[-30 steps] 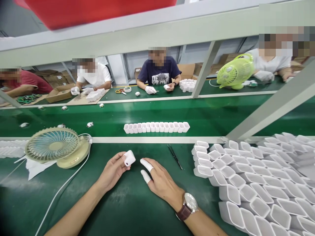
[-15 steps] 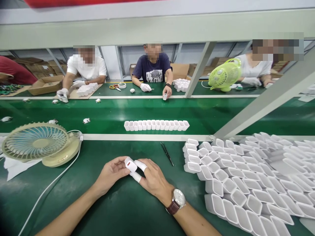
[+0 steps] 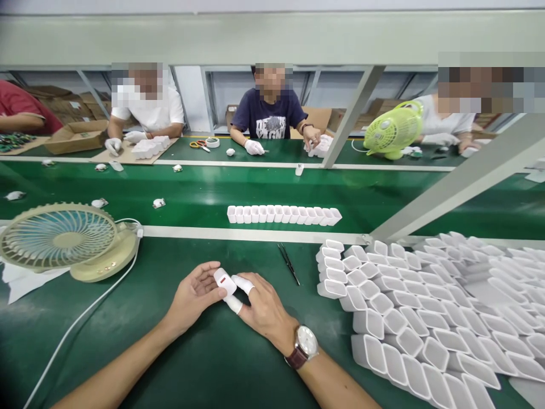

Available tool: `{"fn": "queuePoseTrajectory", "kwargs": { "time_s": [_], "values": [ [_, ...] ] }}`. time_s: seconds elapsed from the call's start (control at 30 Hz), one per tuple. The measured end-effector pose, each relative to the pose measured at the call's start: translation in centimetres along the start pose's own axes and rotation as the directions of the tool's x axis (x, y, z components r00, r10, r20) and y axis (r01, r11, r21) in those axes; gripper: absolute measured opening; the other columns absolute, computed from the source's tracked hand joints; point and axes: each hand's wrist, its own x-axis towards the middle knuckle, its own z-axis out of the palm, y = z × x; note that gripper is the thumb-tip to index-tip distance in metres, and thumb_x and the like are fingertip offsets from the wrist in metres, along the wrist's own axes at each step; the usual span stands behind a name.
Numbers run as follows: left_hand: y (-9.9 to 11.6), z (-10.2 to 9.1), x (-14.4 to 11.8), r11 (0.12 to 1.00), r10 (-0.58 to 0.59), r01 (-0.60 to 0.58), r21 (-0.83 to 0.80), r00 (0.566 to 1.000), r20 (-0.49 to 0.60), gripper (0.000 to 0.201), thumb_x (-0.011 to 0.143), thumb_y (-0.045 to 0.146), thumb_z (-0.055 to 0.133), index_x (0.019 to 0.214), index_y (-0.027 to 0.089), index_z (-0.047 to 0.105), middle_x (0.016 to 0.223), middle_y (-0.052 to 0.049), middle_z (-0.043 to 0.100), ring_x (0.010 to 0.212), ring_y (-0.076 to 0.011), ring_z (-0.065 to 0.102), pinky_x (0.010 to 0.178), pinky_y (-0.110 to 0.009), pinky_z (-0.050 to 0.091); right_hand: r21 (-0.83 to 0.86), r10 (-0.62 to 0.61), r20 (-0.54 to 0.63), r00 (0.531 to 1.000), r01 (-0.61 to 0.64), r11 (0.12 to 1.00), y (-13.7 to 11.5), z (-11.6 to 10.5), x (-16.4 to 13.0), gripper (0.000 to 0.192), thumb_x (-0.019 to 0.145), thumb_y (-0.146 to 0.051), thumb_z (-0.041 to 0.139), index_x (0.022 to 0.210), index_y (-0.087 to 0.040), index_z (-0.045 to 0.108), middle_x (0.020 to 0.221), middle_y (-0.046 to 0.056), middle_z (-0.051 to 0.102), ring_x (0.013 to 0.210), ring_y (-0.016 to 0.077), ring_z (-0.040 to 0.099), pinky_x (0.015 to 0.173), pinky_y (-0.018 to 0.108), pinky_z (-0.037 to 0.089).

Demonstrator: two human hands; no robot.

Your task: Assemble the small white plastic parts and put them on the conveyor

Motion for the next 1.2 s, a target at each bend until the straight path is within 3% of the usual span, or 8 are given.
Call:
{"fn": "queuePoseTrajectory", "kwargs": {
  "time_s": [0.37,0.53,0.7,0.83,0.93,1.03,1.13,1.2],
  "values": [
    [-0.2,0.0,0.2,0.998,0.032,-0.033,0.046,0.999,0.024,0.058,0.063,0.034,0.094,0.110,0.018,0.065,0.094,-0.004,0.071,0.091,-0.0213,0.072,0.088,-0.037,0.060,0.023,0.042,0.021,0.999,-0.043,0.999,-0.3,0.0,0.2,0.031,0.099,-0.024,0.064,0.128,-0.022,0.056,0.109,0.012,0.073,0.095,0.0250,0.074,0.083,0.041,0.065],
    [-0.6,-1.0,0.3,0.944,0.230,-0.234,0.232,0.972,0.044,0.050,0.076,0.030,0.085,0.119,0.022,0.060,0.113,-0.007,0.066,0.111,-0.0259,0.068,0.100,-0.041,0.056,-0.238,0.046,0.128,0.991,-0.014,0.971,1.0,-1.6,1.1,0.045,0.101,-0.029,0.060,0.143,-0.019,0.050,0.123,0.018,0.070,0.110,0.0328,0.069,0.092,0.052,0.061],
    [-0.7,-1.9,0.3,0.809,0.372,-0.379,0.449,0.922,0.107,0.042,0.083,0.027,0.077,0.124,0.026,0.064,0.126,-0.009,0.058,0.116,-0.0260,0.062,0.103,-0.041,0.055,-0.541,0.256,-0.097,0.962,-0.267,0.797,4.6,-3.8,-0.4,0.035,0.098,-0.013,0.051,0.131,-0.018,0.062,0.117,0.022,0.068,0.103,0.0377,0.067,0.081,0.053,0.059],
    [-0.5,-1.5,0.4,0.906,0.289,-0.307,0.290,0.952,0.104,0.045,0.086,0.035,0.076,0.128,0.025,0.063,0.116,-0.007,0.059,0.101,-0.0213,0.066,0.092,-0.036,0.058,-0.559,0.332,-0.042,0.942,-0.298,0.774,6.1,-4.1,-1.3,0.026,0.090,-0.001,0.055,0.099,-0.020,0.071,0.082,0.012,0.061,0.075,0.0271,0.066,0.059,0.036,0.055],
    [-0.1,-1.3,0.7,0.971,0.176,-0.183,0.154,0.983,0.060,0.046,0.083,0.042,0.079,0.122,0.021,0.066,0.107,-0.007,0.064,0.097,-0.0209,0.067,0.088,-0.034,0.058,-0.539,0.266,0.093,0.959,-0.176,0.824,4.9,-4.0,-0.6,0.027,0.084,0.002,0.054,0.088,-0.020,0.069,0.086,0.010,0.060,0.071,0.0227,0.064,0.056,0.031,0.057],
    [0.3,-1.2,0.9,0.993,0.088,-0.089,0.079,0.996,0.011,0.052,0.076,0.044,0.084,0.118,0.020,0.067,0.105,-0.007,0.068,0.100,-0.0224,0.067,0.089,-0.035,0.058,-0.382,0.175,0.165,0.971,-0.100,0.919,3.1,-4.1,0.7,0.043,0.080,0.004,0.046,0.108,-0.019,0.068,0.101,0.010,0.062,0.075,0.0206,0.066,0.065,0.033,0.063],
    [0.6,-1.3,0.9,0.996,0.077,-0.076,0.045,0.997,-0.015,0.057,0.069,0.042,0.090,0.117,0.021,0.067,0.102,-0.005,0.068,0.097,-0.0215,0.068,0.090,-0.035,0.057,-0.231,0.152,0.165,0.975,-0.112,0.967,2.1,-4.4,1.4,0.064,0.078,0.006,0.041,0.134,-0.020,0.056,0.113,0.010,0.060,0.084,0.0202,0.067,0.074,0.035,0.065],
    [0.6,-1.3,0.9,0.995,0.091,-0.090,0.042,0.996,-0.021,0.059,0.067,0.042,0.091,0.116,0.021,0.067,0.099,-0.003,0.067,0.094,-0.0202,0.068,0.088,-0.034,0.056,-0.192,0.127,0.127,0.984,-0.101,0.976,1.9,-4.3,1.6,0.064,0.081,0.004,0.042,0.139,-0.021,0.053,0.113,0.011,0.060,0.088,0.0213,0.067,0.076,0.036,0.065]
  ]
}}
